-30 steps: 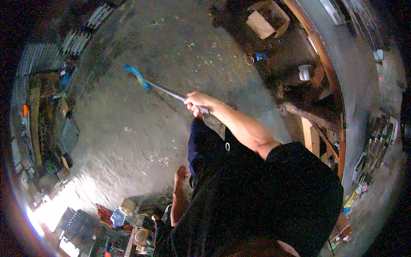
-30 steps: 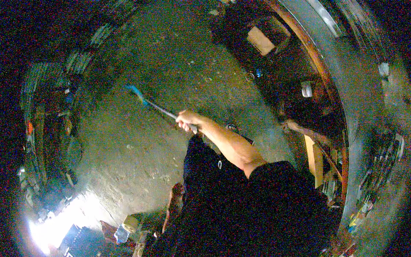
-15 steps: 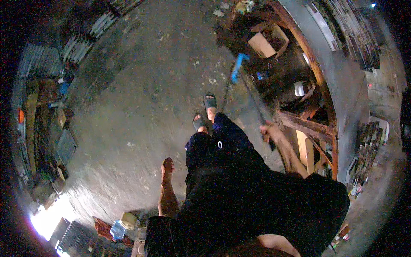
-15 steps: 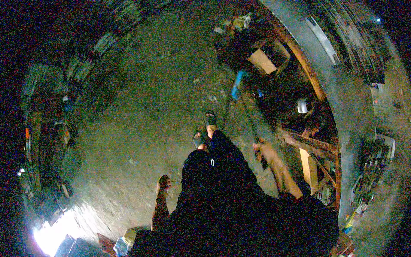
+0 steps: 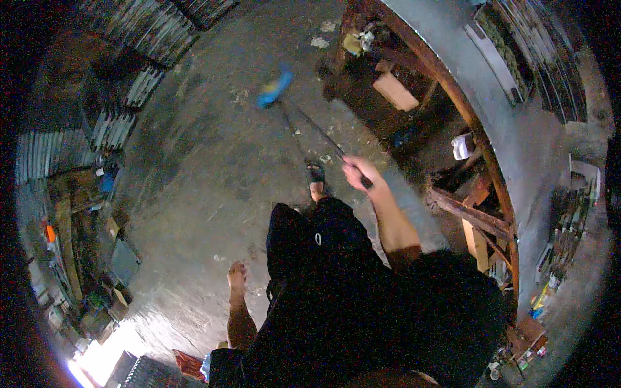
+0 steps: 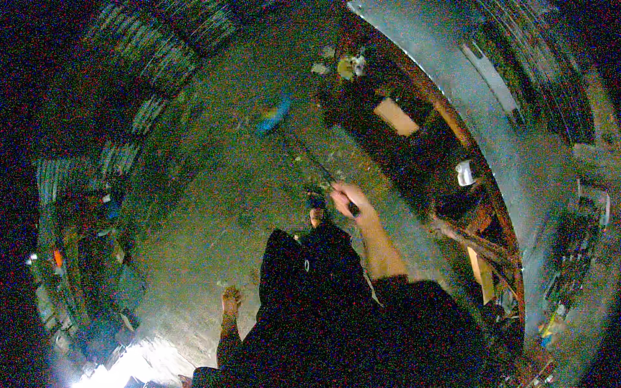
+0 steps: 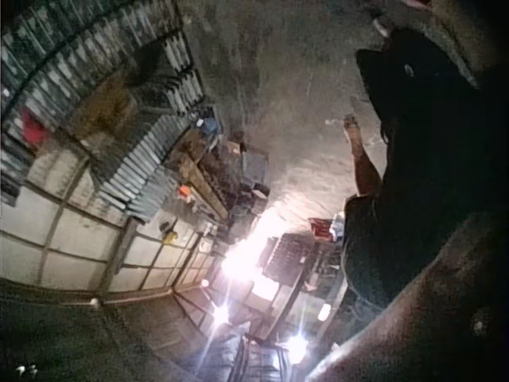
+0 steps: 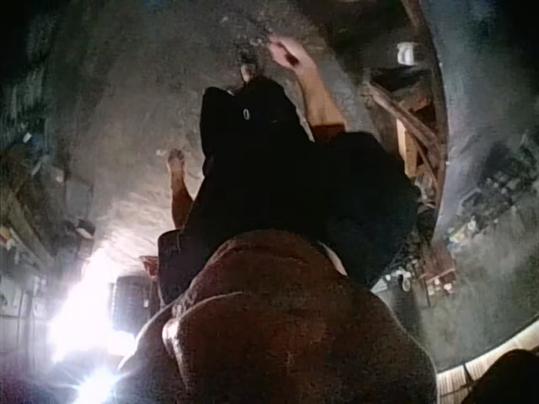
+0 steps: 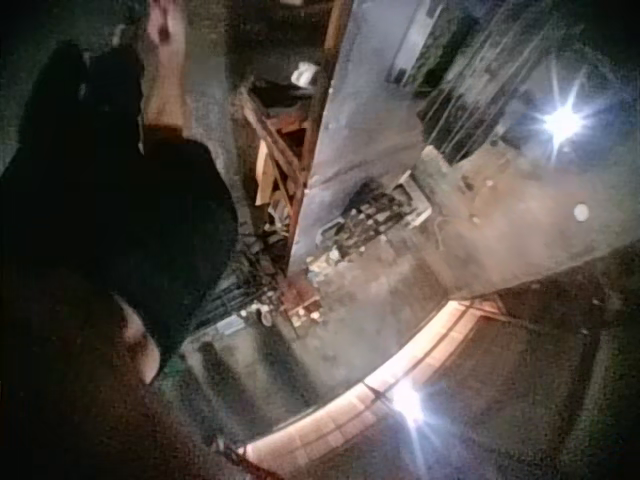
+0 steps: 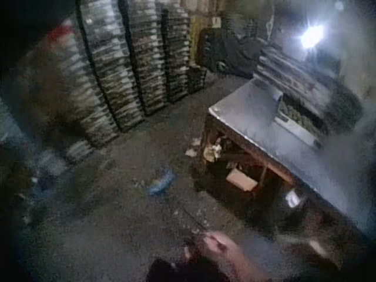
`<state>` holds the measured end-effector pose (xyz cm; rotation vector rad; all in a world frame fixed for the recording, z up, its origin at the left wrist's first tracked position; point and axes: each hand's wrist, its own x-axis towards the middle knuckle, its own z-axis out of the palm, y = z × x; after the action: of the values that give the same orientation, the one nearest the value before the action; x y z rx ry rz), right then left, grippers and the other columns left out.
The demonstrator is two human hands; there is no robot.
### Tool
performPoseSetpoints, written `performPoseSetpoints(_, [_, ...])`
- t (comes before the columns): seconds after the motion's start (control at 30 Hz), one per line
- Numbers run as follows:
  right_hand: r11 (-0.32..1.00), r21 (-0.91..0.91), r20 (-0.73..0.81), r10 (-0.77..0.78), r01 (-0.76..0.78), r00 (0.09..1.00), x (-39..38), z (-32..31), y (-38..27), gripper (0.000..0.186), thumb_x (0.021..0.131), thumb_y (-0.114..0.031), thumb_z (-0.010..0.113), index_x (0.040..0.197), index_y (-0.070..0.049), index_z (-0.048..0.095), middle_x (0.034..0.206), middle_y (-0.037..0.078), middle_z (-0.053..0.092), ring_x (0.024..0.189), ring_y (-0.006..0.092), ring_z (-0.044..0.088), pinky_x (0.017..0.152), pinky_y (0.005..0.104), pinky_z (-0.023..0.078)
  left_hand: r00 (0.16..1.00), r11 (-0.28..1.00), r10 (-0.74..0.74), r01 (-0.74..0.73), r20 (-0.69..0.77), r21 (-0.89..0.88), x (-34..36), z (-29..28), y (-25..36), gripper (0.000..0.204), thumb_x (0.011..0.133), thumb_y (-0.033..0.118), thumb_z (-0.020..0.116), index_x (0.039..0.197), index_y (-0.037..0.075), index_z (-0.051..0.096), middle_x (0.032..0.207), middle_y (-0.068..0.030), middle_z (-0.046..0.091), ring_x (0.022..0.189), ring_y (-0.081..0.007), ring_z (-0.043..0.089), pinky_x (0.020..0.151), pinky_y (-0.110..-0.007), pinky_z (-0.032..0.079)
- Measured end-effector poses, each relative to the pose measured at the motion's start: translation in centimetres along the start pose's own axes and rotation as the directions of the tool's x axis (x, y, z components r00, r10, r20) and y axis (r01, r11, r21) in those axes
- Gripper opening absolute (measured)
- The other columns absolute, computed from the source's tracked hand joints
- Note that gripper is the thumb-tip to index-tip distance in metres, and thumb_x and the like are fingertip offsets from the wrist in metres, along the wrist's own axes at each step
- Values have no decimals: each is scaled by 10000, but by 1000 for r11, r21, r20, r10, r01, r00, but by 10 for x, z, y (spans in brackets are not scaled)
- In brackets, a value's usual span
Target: The person sweeps a cluttered concrete floor using a long-handled broom. They move around various items including stacked metal trays, cardboard boxes, and plastic containers, sweeping debris into a pile.
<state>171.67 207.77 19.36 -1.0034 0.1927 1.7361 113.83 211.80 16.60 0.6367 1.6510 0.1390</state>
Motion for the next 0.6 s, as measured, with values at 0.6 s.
performPoseSetpoints(0.6, [844,-371,-284,294,-387,913,-15,206,-132,293,852,-122,500,1122,-180,403,528,-30,385,353,59,349,323,237,321,906,953,283,-302,316,15,234,117,330,524,820,404,540,1212,70,445,1206,-117,489,1132,-251,443,820,-461,433])
